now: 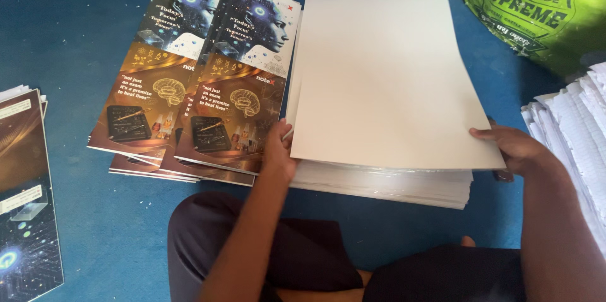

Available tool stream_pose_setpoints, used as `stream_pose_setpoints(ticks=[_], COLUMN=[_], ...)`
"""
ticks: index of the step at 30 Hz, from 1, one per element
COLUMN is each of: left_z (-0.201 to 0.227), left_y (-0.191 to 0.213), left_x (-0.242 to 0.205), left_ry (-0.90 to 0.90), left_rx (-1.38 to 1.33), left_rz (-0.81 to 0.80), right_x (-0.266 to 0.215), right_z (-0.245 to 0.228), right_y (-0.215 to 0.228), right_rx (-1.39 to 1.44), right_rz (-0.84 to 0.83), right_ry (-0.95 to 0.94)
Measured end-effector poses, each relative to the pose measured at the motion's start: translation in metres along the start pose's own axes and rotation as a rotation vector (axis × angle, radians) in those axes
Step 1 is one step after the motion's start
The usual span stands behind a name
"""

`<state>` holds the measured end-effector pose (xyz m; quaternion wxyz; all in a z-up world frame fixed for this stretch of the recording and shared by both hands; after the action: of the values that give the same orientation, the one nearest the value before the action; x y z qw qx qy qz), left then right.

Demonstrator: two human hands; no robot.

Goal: The person inserts printed covers into blank book blocks, folds the covers over the pages, and presses the spine to secure the binding. The person repeats this process for multiple book units.

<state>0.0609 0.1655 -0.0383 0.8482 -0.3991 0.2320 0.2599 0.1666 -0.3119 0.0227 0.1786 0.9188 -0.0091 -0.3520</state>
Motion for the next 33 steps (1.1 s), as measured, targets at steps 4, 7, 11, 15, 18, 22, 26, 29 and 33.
stream_pose_setpoints(ticks=[4,7,11,15,18,22,26,29,33], left_z=[0.016,0.017,0.012,0.008,0.000,-0.003,-0.008,-0.012,-0.014], left_y=[0.001,-0.010,-0.023,-0.029,-0.032,-0.041,-0.049,-0.057,-0.066], left_x=[0.011,0.016,0.019,0.015,0.010,0.006,0.001,-0.003,-0.007], left_ry=[-0.050,-0.132,-0.328,-0.590,-0.594,-0.576,-0.581,-0.563,-0.518], left_rx=[0.381,0.692,1.045,1.256,1.281,1.338,1.357,1.368,1.429], left_rz=[-0.004,-0.033,-0.082,-0.045,-0.018,-0.005,-0.015,-0.028,-0.046], right_x=[-0.023,-0.047,-0.069,-0.077,-0.084,-0.105,-0.132,-0.146,-0.153], right_z=[-0.010,-0.022,-0.039,-0.048,-0.057,-0.077,-0.092,-0.100,-0.095], right_y=[0.003,-0.005,-0.010,-0.007,-0.009,-0.017,-0.038,-0.055,-0.079], right_rx=[-0.125,-0.162,-0.175,-0.266,-0.342,-0.253,-0.279,-0.282,-0.168], right_rz=[-0.135,-0.036,0.061,0.094,0.165,0.155,0.142,0.142,0.081], right_ry=[0.055,0.077,0.177,0.253,0.428,0.460,0.522,0.569,0.643])
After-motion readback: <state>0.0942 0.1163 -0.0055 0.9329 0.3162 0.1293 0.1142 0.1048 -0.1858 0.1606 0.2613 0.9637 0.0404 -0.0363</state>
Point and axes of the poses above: each hand's wrist, its own x-axis towards the middle knuckle, its own y-axis out of the back of the hand, z = x × y, the point moved 2 cm from there along x, towards the middle knuckle, and after that the axes turned 2 degrees about z, right-handed, at the moved point
